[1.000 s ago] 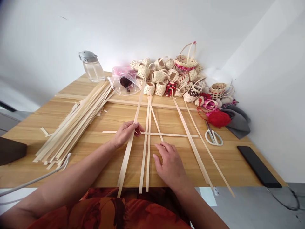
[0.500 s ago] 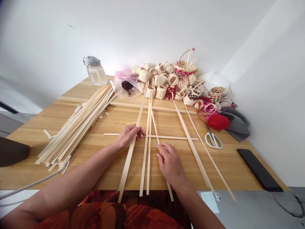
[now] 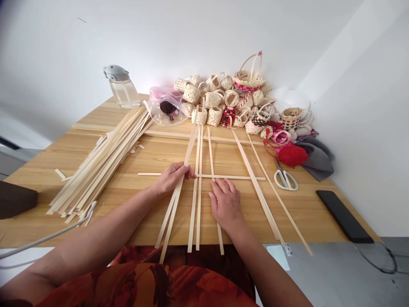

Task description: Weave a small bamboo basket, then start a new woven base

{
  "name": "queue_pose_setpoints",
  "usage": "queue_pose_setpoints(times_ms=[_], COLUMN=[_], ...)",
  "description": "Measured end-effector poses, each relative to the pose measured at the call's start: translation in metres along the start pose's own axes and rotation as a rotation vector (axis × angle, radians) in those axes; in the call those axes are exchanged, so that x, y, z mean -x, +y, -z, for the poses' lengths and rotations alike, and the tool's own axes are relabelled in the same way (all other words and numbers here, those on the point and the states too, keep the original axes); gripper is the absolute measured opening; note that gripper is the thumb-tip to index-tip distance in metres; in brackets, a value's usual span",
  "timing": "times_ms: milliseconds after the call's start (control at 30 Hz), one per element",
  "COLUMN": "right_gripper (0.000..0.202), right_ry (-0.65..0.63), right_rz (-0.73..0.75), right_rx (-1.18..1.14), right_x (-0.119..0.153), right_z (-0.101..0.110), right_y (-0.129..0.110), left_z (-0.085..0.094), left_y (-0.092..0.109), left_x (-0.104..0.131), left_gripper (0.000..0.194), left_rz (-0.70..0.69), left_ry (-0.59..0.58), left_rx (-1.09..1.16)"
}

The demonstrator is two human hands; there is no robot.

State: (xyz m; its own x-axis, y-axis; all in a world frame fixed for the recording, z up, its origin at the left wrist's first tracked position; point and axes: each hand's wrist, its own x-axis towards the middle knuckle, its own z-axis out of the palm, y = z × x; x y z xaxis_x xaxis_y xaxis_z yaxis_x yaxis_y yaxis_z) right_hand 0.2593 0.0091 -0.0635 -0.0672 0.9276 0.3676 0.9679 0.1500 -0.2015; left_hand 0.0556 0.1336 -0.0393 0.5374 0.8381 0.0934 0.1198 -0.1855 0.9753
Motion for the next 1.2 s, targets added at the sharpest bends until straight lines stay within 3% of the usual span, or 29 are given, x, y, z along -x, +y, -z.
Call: queue_pose_setpoints(times_ms=[200, 400, 633, 967, 1200], right_gripper=[0.039, 0.036, 0.033, 0.038, 0.037], right_ry=[0.029, -0.078, -0.102, -0.078, -0.059], right_rz=[-0.033, 0.074, 0.044, 0.092, 0.123], right_rx=[-0.011, -0.040, -0.071, -0.153, -0.168], right_x=[-0.010, -0.013, -0.011, -0.011, -0.006], right_z=[-0.001, 0.005, 0.004, 0.008, 0.012], right_y=[-0.009, -0.017, -0.013, -0.007, -0.002], left_z=[-0.001, -0.001, -0.001, -0.008, -0.010], left_y=[-0.003, -0.002, -0.003, -0.002, 0.003], left_x=[0.000, 0.000, -0.001, 0.002, 0.003], left_gripper=[0.050, 0.050, 0.050, 0.049, 0.050], left_rz=[0.008, 0.005, 0.007, 0.115, 0.174], left_ry=[0.008, -0.006, -0.008, -0.112, -0.122], left_rx=[-0.030, -0.034, -0.061, 0.265, 0.310])
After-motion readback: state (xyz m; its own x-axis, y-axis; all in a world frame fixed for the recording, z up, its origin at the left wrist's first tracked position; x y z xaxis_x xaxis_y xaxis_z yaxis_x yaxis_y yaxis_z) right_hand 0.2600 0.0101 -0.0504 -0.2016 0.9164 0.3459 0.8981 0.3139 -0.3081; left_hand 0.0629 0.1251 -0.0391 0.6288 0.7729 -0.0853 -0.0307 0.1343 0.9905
